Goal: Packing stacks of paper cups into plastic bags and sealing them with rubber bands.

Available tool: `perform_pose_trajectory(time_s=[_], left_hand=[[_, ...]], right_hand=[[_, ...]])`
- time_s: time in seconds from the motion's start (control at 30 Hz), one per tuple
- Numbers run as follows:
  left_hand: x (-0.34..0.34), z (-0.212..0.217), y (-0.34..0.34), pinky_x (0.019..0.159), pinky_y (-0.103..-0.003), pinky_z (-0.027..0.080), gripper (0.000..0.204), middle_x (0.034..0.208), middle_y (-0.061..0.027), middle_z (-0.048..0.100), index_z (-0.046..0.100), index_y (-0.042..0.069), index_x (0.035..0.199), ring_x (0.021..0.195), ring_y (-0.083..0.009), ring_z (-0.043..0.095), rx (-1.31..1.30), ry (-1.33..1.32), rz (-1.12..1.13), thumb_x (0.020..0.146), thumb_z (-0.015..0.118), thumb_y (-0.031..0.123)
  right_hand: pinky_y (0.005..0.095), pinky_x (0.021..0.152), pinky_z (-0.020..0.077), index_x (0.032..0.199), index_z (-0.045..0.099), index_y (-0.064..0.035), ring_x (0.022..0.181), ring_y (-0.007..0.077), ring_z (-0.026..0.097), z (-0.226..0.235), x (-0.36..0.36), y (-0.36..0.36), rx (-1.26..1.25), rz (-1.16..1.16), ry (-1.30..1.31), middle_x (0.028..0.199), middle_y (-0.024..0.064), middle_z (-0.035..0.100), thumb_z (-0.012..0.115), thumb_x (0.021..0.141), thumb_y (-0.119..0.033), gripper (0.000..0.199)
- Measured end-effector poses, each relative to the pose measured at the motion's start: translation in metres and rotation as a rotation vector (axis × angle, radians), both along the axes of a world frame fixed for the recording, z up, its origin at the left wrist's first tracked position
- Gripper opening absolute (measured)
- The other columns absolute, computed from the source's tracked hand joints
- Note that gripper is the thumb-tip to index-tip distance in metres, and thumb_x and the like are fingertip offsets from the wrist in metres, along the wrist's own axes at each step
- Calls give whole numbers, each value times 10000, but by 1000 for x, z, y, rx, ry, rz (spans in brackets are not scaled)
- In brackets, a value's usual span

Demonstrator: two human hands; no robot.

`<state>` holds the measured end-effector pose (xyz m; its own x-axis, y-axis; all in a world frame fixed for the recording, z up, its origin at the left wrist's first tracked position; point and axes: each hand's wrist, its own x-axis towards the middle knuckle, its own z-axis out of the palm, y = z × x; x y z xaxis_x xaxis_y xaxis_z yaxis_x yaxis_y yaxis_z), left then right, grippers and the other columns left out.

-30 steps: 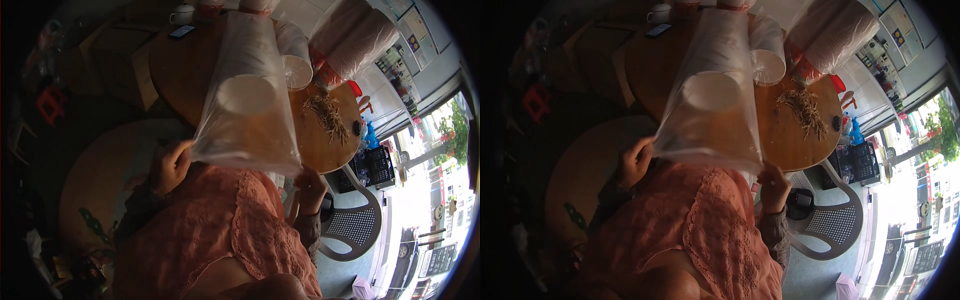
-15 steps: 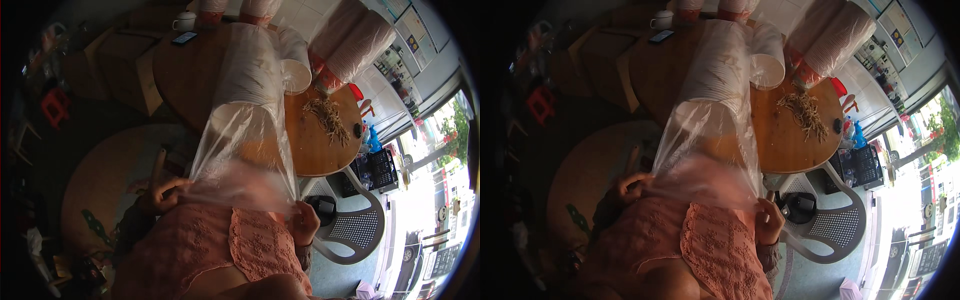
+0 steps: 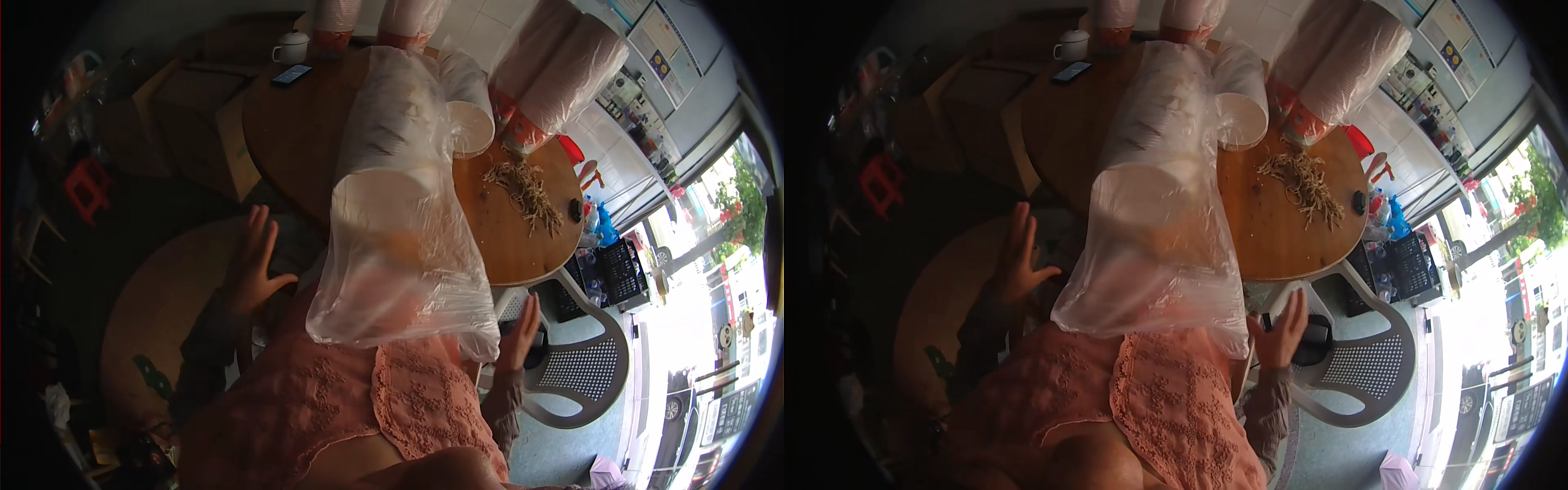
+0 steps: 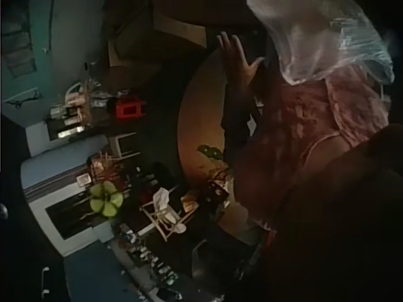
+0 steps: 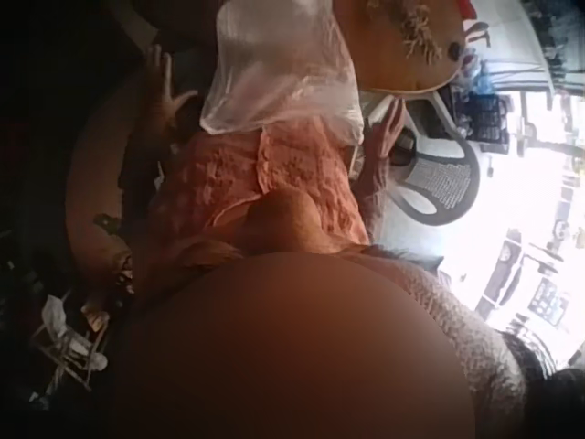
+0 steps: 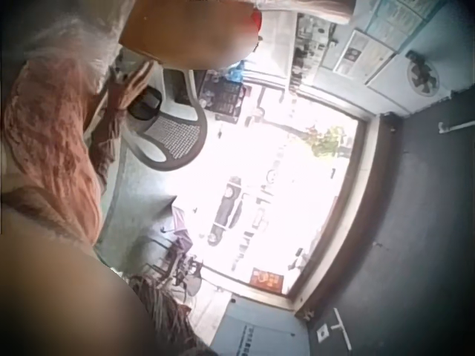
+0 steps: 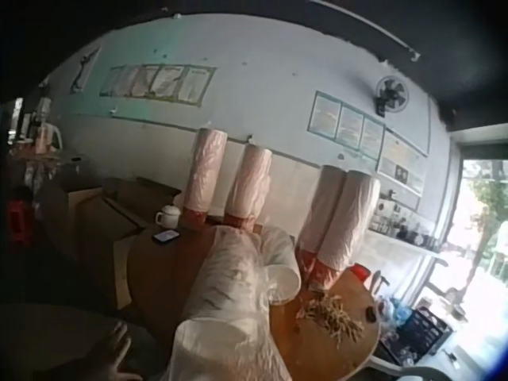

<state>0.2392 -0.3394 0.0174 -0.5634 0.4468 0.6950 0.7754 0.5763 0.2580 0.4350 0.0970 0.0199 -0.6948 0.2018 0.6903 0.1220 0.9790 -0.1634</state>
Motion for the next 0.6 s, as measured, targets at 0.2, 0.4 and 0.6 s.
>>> perform_pose_trajectory(time_s=[0.2, 0.4, 0.6], left_hand=[[-63, -33, 63, 1070, -517, 294, 1125, 1465, -254, 236, 158, 101, 1465, 1350, -453, 251, 26, 258, -300, 592, 856, 228], [-85, -45, 113, 1018, -494, 365, 799, 1342, -241, 424, 340, 42, 1365, 1244, -408, 421, 181, 260, -233, 707, 771, 185], [-66, -60, 136, 883, -440, 456, 378, 1158, -138, 522, 452, -31, 1226, 1058, -283, 516, 221, -514, -773, 970, 437, 247]], right_hand=[[486, 1092, 262, 1388, 298, 16, 1341, 404, 296, -27, -97, -1, 123, 305, 62, 1433, 258, 311, 532, 867, -115, 586], [453, 1086, 284, 1395, 288, -3, 1338, 367, 311, -10, -103, -9, 685, 62, 156, 1443, 232, 312, 483, 903, -130, 544], [414, 1080, 311, 1404, 275, -25, 1334, 323, 329, 9, -159, -65, 1333, -249, 258, 1455, 201, 313, 424, 947, -149, 496]])
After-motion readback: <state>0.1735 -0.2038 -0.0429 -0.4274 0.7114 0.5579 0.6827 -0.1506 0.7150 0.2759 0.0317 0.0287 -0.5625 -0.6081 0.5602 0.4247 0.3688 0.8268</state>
